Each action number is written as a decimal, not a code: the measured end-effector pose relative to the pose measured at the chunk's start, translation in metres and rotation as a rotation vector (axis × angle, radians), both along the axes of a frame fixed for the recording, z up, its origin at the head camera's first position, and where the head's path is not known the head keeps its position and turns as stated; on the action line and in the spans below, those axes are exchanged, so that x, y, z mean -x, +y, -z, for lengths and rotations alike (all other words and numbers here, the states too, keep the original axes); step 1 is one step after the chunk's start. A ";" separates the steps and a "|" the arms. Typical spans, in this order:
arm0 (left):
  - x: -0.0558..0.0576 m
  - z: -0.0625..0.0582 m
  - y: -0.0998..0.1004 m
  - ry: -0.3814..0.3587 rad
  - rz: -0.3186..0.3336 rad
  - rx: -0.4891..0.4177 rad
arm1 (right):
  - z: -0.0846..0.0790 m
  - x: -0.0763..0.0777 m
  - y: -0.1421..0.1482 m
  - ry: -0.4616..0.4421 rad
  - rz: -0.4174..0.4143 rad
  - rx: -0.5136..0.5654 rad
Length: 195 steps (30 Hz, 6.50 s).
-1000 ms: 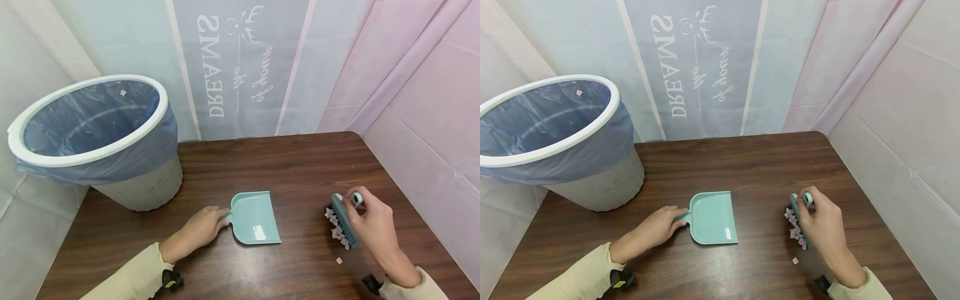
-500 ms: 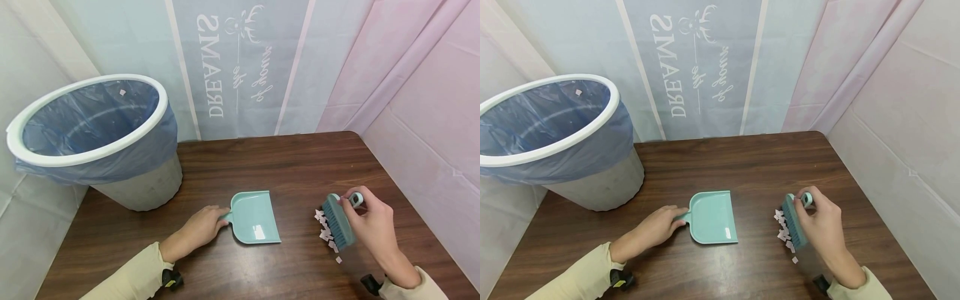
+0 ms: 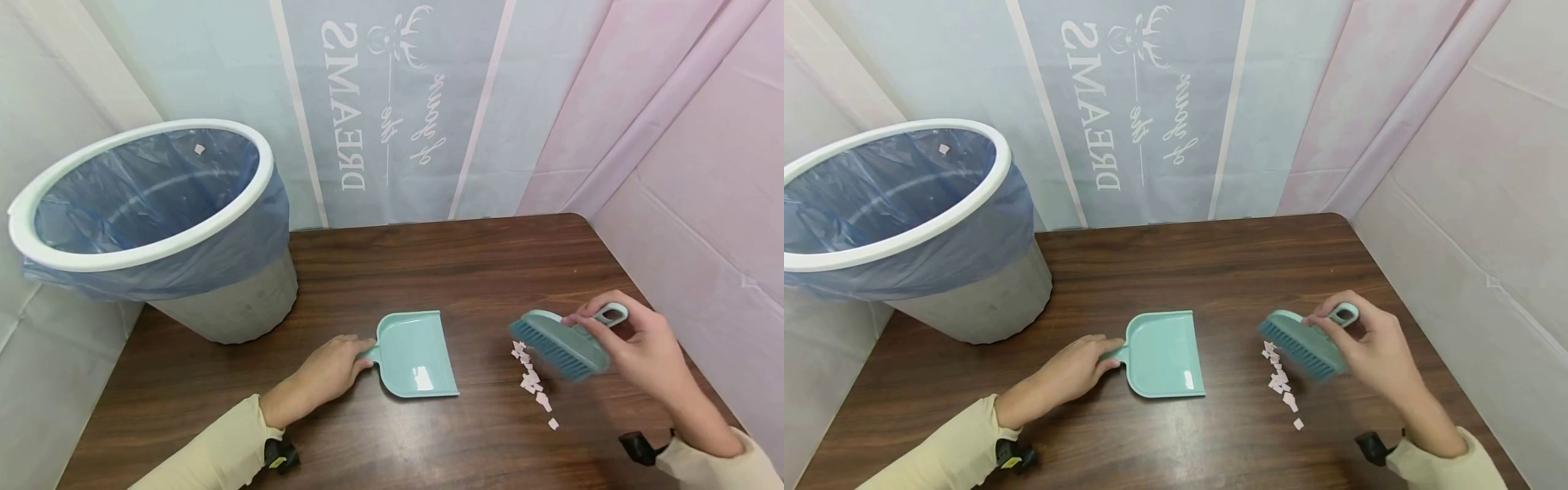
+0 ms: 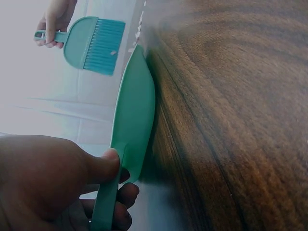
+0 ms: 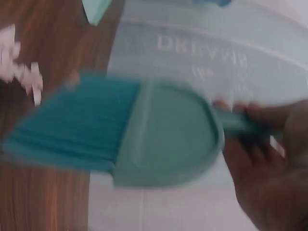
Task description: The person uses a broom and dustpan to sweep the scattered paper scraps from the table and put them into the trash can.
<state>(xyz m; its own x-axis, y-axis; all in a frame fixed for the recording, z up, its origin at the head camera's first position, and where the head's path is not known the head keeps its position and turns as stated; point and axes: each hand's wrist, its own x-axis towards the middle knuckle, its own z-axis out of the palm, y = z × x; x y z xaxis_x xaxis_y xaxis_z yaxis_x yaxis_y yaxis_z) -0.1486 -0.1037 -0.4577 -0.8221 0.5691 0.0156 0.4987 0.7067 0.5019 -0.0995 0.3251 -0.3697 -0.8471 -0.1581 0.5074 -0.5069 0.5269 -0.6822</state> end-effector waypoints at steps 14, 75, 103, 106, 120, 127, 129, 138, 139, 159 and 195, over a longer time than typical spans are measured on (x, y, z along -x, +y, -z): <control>0.000 0.000 0.000 -0.002 0.003 0.003 | 0.011 0.020 0.040 -0.287 -0.908 0.173; 0.000 -0.005 0.002 0.016 0.032 0.000 | 0.013 0.051 0.018 -0.038 -0.680 0.253; -0.002 -0.001 0.002 0.023 0.023 0.009 | 0.027 0.036 0.015 0.103 0.070 -0.105; -0.002 -0.001 0.002 0.020 0.021 0.009 | 0.028 0.031 0.011 0.139 0.240 -0.178; -0.002 -0.001 0.003 0.036 -0.008 0.045 | 0.029 0.015 -0.007 0.217 0.470 -0.550; -0.001 -0.002 0.004 0.046 0.006 0.050 | 0.029 0.014 -0.009 0.154 0.447 -0.605; -0.001 -0.002 0.004 0.046 0.008 0.049 | 0.028 0.015 -0.009 0.125 0.438 -0.604; -0.002 -0.003 0.005 0.043 -0.006 0.057 | 0.033 0.017 -0.018 0.084 0.323 -0.599; -0.002 -0.004 0.005 0.041 -0.009 0.059 | 0.034 0.017 -0.021 0.084 0.312 -0.598; -0.002 -0.009 0.007 0.040 -0.006 0.090 | 0.045 0.022 -0.085 0.119 0.206 -0.488; -0.003 -0.012 0.008 0.006 -0.012 0.102 | 0.047 0.031 -0.143 0.156 0.141 -0.217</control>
<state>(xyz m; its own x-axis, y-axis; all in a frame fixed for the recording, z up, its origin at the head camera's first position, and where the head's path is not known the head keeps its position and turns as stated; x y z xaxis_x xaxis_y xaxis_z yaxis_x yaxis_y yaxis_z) -0.1459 -0.0957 -0.4459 -0.8288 0.5583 -0.0369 0.4930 0.7598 0.4238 -0.1302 0.1818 -0.4168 -0.7828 -0.1634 0.6005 -0.5083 0.7245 -0.4655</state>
